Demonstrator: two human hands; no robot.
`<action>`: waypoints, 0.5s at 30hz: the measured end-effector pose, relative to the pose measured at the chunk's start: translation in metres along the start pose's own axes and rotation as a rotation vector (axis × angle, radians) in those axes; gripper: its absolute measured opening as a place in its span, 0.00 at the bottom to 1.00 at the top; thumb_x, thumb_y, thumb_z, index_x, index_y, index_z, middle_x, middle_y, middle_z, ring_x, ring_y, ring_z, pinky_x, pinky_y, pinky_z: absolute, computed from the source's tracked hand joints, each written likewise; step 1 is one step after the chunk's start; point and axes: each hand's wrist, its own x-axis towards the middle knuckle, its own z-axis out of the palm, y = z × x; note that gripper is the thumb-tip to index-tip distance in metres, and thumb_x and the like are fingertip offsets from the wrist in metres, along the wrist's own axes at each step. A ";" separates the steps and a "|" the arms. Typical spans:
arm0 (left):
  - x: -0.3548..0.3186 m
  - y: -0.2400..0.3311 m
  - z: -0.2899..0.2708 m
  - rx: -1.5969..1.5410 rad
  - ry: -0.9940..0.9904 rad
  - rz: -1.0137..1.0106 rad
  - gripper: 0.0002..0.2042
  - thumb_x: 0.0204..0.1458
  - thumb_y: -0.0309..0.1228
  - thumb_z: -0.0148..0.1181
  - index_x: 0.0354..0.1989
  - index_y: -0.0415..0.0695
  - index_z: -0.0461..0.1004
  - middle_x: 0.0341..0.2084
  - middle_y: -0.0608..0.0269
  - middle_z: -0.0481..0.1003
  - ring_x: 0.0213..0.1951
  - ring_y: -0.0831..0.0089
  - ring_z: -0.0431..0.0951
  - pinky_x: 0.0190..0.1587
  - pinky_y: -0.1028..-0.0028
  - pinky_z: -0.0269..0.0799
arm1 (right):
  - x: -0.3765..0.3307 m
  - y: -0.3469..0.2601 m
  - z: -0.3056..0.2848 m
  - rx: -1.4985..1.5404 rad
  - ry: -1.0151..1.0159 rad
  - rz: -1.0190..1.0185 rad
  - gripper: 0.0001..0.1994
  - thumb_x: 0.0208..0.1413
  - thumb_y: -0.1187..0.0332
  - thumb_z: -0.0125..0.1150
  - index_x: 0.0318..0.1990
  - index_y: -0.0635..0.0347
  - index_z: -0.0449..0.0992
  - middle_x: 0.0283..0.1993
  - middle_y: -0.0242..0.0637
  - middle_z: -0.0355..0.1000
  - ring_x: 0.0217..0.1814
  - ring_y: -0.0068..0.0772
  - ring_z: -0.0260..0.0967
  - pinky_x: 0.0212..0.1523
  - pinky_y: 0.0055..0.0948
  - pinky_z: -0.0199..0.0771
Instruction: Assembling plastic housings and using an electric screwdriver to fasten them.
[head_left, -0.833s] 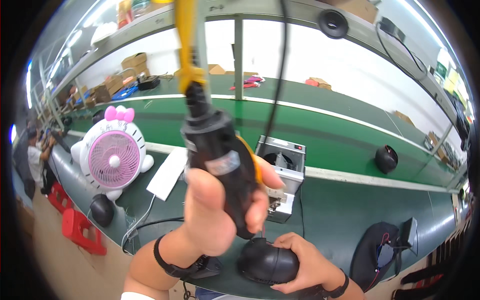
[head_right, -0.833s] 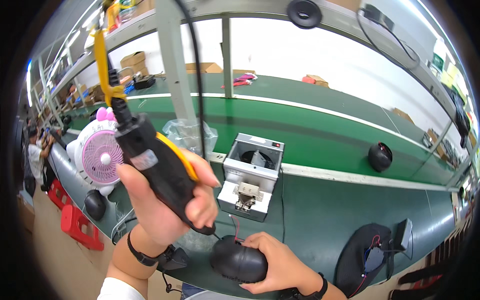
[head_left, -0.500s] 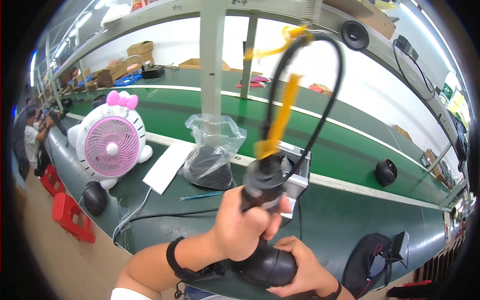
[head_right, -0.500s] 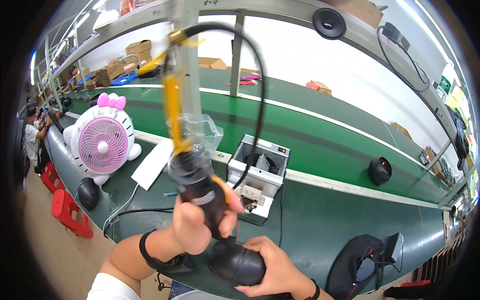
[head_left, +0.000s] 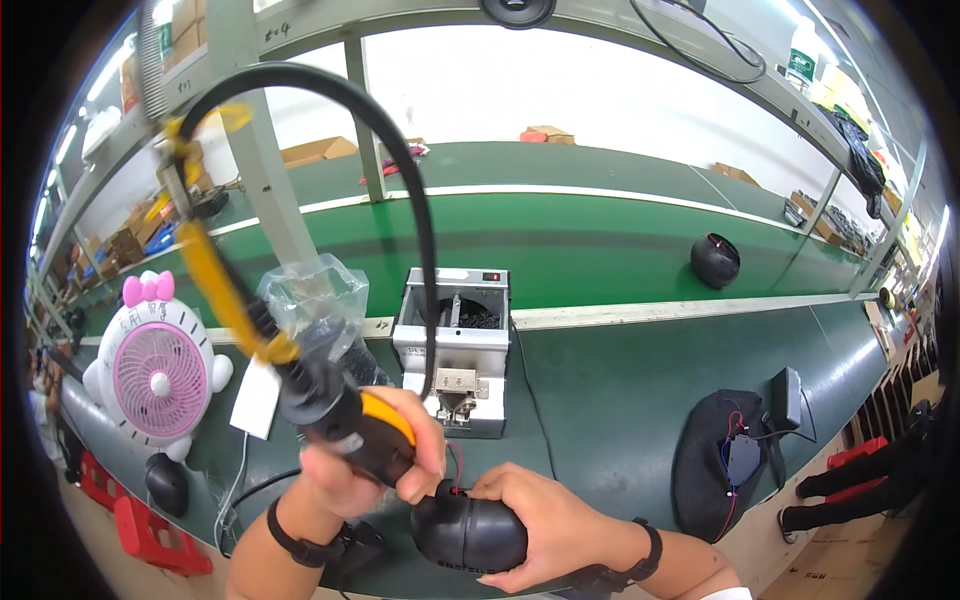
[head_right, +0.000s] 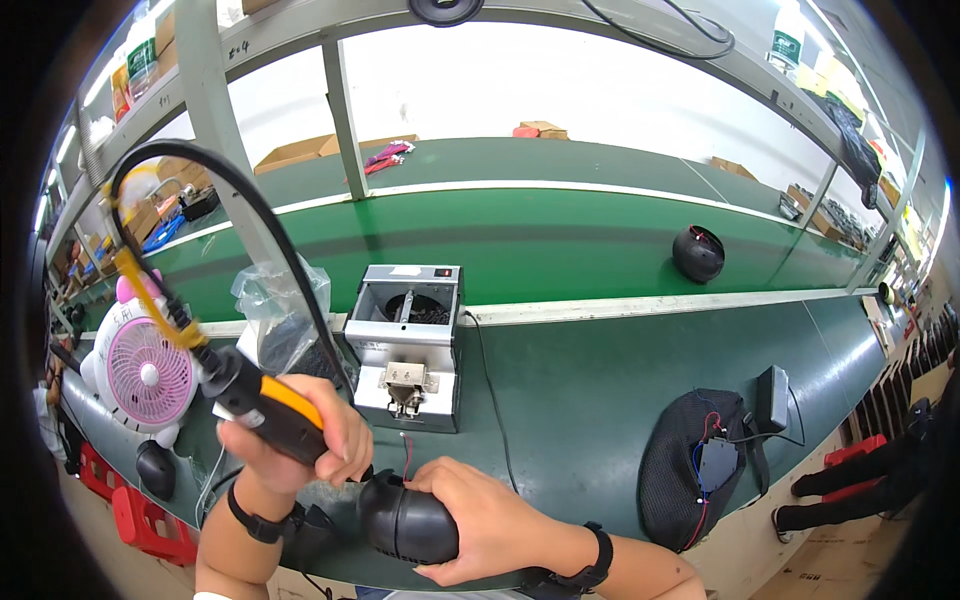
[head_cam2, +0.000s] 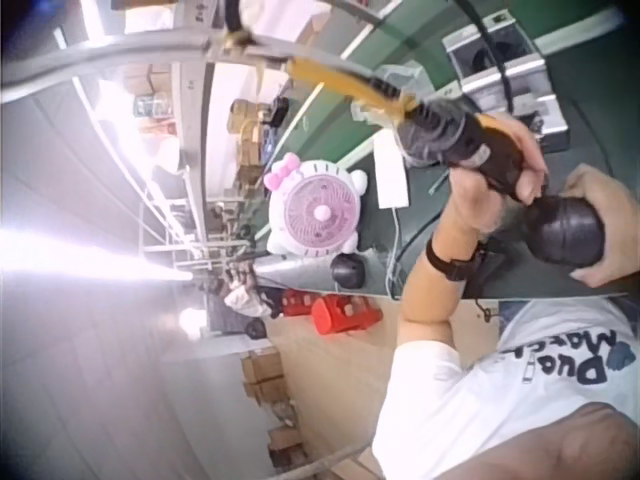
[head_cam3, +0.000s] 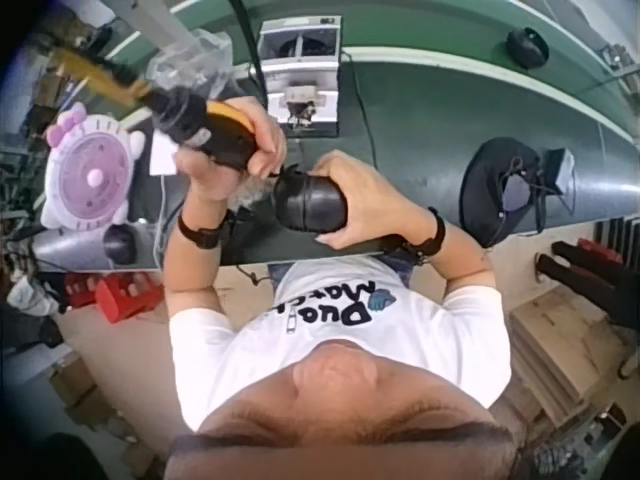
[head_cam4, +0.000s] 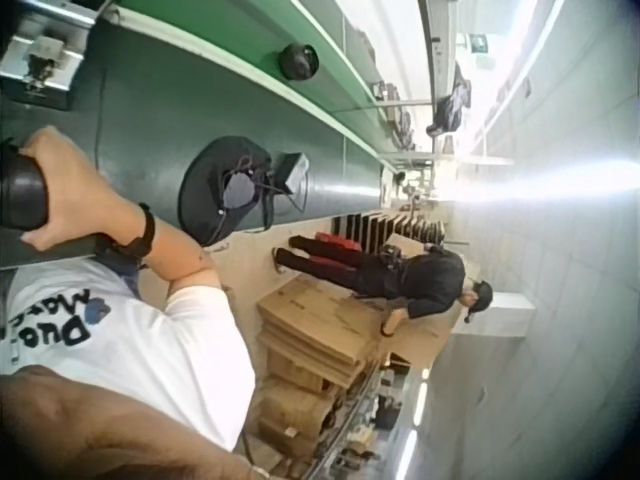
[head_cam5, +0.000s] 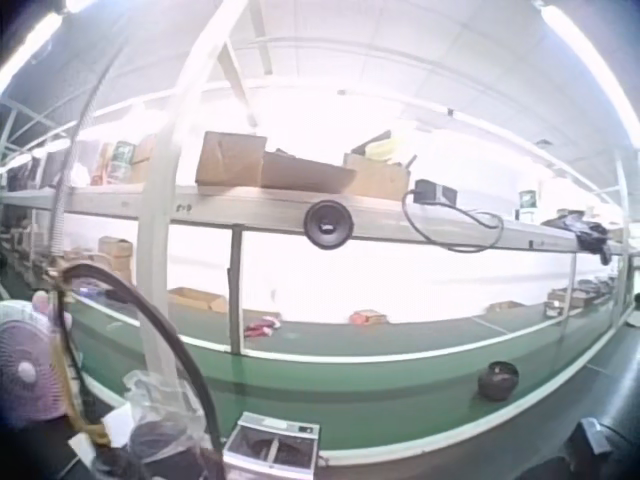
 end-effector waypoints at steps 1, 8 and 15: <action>0.008 0.002 -0.002 0.041 -0.043 -0.035 0.47 0.41 0.80 0.50 0.35 0.35 0.71 0.14 0.67 0.69 0.16 0.77 0.69 0.21 0.75 0.69 | -0.001 0.000 -0.001 0.006 -0.022 0.028 0.37 0.35 0.61 0.79 0.53 0.64 0.67 0.51 0.47 0.68 0.52 0.51 0.71 0.52 0.40 0.72; 0.076 -0.012 -0.010 0.430 0.272 0.215 0.44 0.51 0.77 0.42 0.38 0.37 0.69 0.16 0.68 0.68 0.16 0.77 0.68 0.22 0.73 0.70 | -0.002 0.004 -0.003 0.004 -0.064 0.107 0.35 0.35 0.61 0.79 0.51 0.65 0.67 0.48 0.45 0.68 0.48 0.51 0.71 0.49 0.40 0.73; 0.064 -0.020 0.003 0.380 0.270 0.031 0.42 0.56 0.72 0.45 0.41 0.35 0.73 0.17 0.68 0.69 0.18 0.82 0.67 0.22 0.79 0.65 | -0.002 0.006 -0.007 0.049 -0.048 0.166 0.35 0.34 0.59 0.80 0.50 0.63 0.67 0.48 0.44 0.68 0.48 0.48 0.72 0.48 0.38 0.73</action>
